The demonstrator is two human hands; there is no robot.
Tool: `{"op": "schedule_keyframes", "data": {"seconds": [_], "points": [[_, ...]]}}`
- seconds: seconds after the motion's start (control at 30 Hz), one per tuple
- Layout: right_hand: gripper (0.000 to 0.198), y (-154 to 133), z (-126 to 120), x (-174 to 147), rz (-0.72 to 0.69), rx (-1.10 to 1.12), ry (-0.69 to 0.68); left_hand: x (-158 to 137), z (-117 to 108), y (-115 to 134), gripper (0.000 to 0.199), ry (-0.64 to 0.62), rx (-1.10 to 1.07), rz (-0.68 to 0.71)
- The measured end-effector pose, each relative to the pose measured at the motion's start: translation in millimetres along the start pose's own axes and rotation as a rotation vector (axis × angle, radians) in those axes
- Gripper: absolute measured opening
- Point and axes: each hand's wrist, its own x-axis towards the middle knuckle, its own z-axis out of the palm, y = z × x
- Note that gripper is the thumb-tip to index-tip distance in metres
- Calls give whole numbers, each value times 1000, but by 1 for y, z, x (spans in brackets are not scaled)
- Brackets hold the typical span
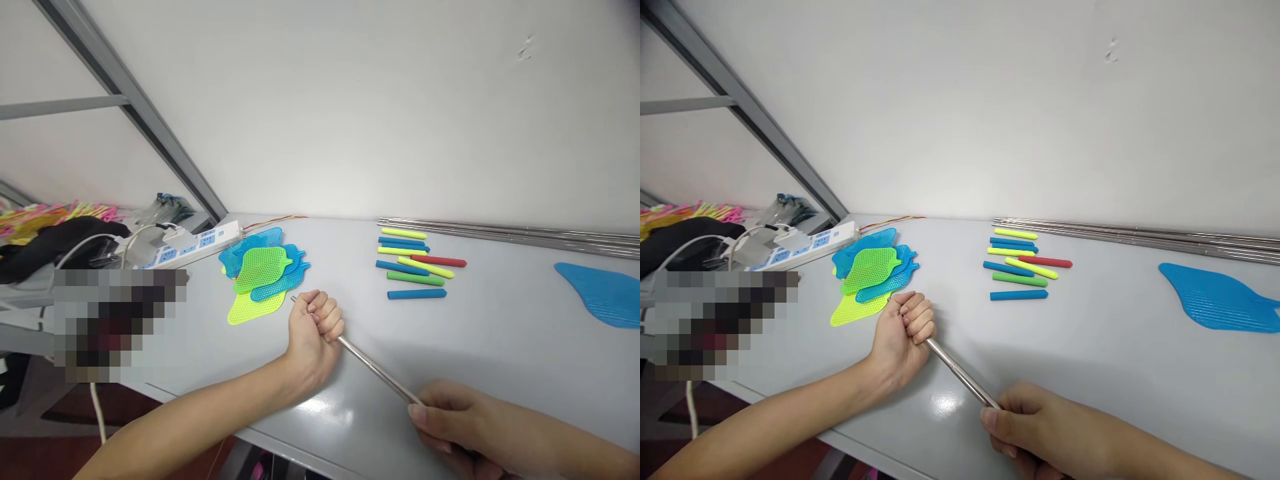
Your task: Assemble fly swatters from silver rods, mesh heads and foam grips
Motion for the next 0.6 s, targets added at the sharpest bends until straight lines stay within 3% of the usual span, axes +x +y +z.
{"op": "schedule_keyframes", "data": {"seconds": [0.6], "points": [[32,13,-7,7,-69,-7,7,5,-5,-5,34,6,-11,-19]]}}
